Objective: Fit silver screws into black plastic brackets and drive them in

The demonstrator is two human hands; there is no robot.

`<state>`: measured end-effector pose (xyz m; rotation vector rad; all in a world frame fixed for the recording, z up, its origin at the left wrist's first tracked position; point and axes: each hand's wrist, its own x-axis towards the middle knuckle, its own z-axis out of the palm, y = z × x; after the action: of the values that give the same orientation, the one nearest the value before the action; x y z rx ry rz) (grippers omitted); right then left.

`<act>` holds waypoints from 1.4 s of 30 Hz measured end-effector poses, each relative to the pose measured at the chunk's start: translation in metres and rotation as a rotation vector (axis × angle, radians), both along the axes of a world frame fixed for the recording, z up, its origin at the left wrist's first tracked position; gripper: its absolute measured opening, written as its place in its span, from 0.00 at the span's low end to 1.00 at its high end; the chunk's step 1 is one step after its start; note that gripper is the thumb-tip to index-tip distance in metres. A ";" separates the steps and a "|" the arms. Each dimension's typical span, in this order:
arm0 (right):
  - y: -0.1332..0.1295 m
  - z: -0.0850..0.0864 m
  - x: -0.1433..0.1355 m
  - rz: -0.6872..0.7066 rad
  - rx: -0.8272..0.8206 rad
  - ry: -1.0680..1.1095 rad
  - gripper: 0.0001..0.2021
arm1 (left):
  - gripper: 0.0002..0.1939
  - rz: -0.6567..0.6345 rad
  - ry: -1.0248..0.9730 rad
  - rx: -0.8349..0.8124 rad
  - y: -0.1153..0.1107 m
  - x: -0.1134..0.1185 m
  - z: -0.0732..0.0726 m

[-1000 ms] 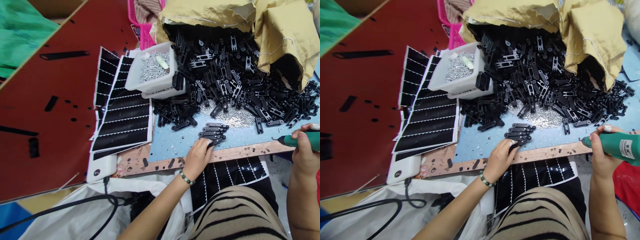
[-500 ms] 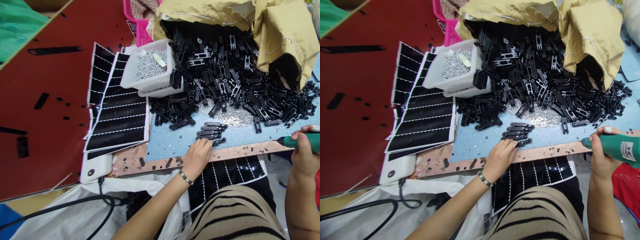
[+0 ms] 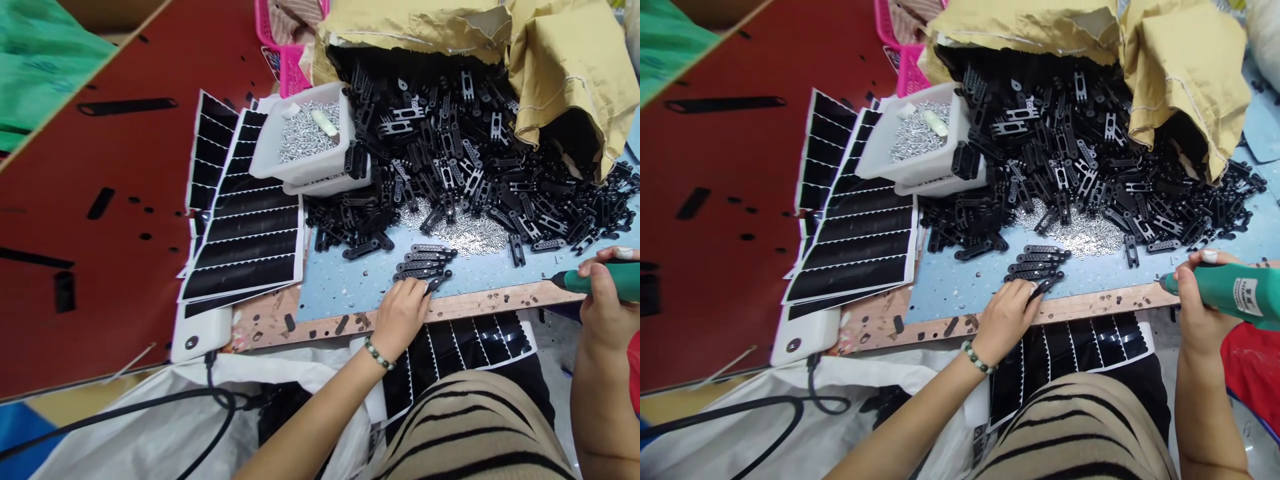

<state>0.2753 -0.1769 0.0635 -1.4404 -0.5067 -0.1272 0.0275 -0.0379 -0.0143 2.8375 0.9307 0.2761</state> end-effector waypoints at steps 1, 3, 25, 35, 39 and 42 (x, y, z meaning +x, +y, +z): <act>0.000 0.000 0.000 0.002 -0.004 0.000 0.15 | 0.04 -0.003 0.013 0.009 -0.001 0.001 0.000; 0.000 0.000 0.000 0.002 -0.002 0.001 0.15 | 0.05 -0.010 0.021 0.012 -0.001 0.001 0.001; 0.001 -0.002 0.002 -0.027 0.037 -0.024 0.16 | 0.07 -0.038 0.093 0.031 0.000 0.006 0.008; -0.004 -0.008 -0.002 -0.027 0.023 0.021 0.17 | 0.05 -0.017 0.031 -0.016 -0.001 0.000 0.003; -0.006 -0.009 -0.001 -0.034 0.073 0.027 0.17 | 0.03 -0.035 -0.011 -0.058 0.005 -0.009 0.000; -0.005 -0.009 0.001 -0.079 0.083 0.002 0.17 | 0.02 -0.037 -0.029 -0.094 0.007 -0.009 0.001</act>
<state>0.2768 -0.1821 0.0549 -1.3798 -0.4384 -0.2077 0.0185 -0.0313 -0.0133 2.7540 0.8614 0.2605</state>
